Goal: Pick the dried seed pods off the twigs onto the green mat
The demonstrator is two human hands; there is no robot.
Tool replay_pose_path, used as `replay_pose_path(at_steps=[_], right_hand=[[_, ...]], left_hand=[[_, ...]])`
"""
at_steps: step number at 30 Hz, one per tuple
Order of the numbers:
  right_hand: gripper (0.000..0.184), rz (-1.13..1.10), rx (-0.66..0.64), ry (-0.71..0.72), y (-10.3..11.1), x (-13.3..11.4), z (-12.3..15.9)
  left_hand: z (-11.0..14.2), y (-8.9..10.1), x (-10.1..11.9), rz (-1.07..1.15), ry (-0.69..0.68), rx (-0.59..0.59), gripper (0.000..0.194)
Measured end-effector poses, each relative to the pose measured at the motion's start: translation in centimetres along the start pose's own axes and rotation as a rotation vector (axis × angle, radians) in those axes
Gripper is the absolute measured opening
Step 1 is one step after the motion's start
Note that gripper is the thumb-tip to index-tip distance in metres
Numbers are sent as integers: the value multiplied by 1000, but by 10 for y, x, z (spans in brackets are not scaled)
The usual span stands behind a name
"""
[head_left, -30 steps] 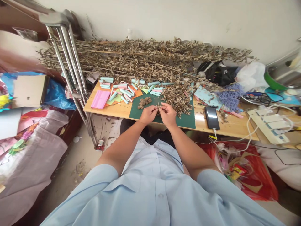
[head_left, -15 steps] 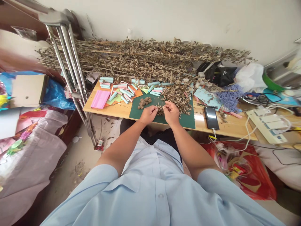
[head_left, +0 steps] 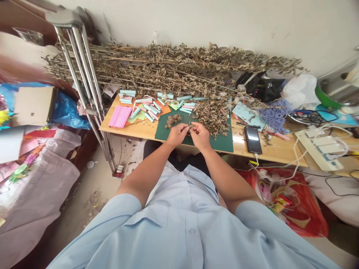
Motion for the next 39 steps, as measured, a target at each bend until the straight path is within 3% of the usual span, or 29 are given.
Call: replay_pose_path(at_steps=[16,34,39], right_hand=[[33,161,-92,120,1,-12,1],[24,149,-85,78,0,-13,2],[28,145,-60,45,7,-2,6]], left_hand=[[0,6,0,17,32,62,25],[-1,12,-4,53,126,99,28],[-5,15,-18,200,200,131,32]])
Point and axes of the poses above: each hand's wrist, its own z-axis away from the middle knuckle, its own y-axis out of the back of the hand, x = y × z, the point moved 7 cm from there along -z, towards the middle knuckle, and after that the axes turned 11 degrees about y, right-handed, at the moved point
